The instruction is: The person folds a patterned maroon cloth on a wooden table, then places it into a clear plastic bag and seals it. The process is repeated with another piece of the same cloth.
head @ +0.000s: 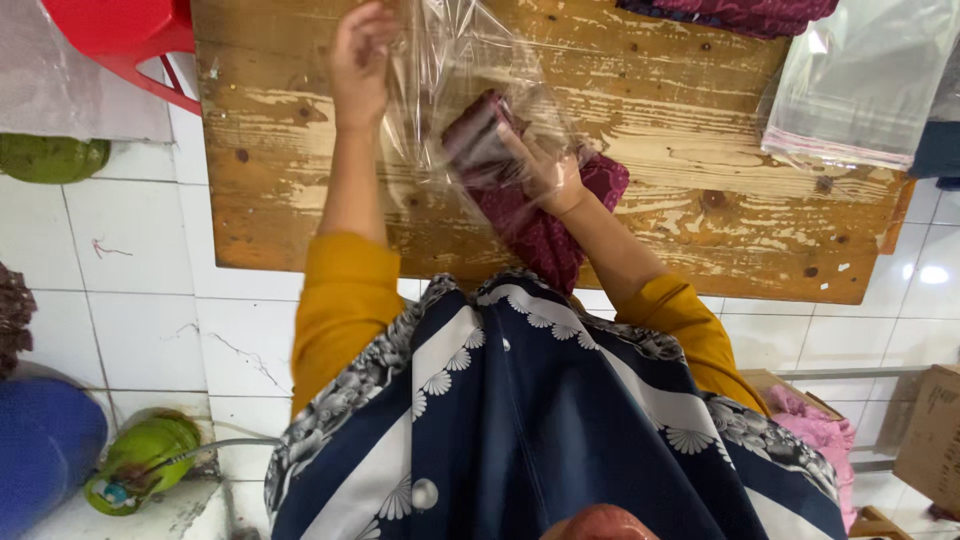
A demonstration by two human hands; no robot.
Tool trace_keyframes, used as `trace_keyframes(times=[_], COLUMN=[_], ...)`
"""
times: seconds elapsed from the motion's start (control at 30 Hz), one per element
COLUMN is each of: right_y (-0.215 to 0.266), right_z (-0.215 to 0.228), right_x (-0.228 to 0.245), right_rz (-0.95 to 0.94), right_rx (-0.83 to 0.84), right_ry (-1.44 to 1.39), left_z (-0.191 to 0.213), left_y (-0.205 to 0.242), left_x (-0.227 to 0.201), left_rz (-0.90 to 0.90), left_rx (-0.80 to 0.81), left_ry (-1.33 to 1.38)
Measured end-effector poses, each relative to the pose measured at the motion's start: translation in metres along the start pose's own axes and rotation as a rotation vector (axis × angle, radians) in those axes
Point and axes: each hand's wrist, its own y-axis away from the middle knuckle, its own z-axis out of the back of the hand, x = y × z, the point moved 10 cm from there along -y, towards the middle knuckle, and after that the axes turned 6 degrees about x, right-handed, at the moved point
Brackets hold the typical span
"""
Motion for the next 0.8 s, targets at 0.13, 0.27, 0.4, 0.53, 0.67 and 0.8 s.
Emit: trace_keyframes(times=[0.13,0.27,0.4,0.53,0.67,0.8], right_y=[0.009,0.0,-0.014,-0.026,-0.039,-0.014], right_z=[-0.007,-0.027,-0.01,-0.015,0.009,-0.087], right_x=[0.007,0.0,0.039,0.05,0.054,0.013], right_rz=[0.021,-0.04,0.141,0.047,0.18,-0.038], right_rx=[-0.033,0.163,0.085,0.295,-0.034,0.613], right_ry=[0.078,0.088,0.159,0.056,0.135,0.073], left_z=[0.053,0.08,-0.016,-0.086,-0.073,-0.143], left_y=[0.037,0.021,0.013,-0.015,-0.016,0.063], left_x=[0.028,-0.073,-0.061,-0.101,-0.173,-0.187], left_rz=[0.387,0.369,0.648,0.225,-0.091,0.161], left_rx=[-0.418,-0.474,0.117,0.444,0.133,0.422], left_ry=[0.431,-0.955,-0.714,-0.834,-0.79,-0.726])
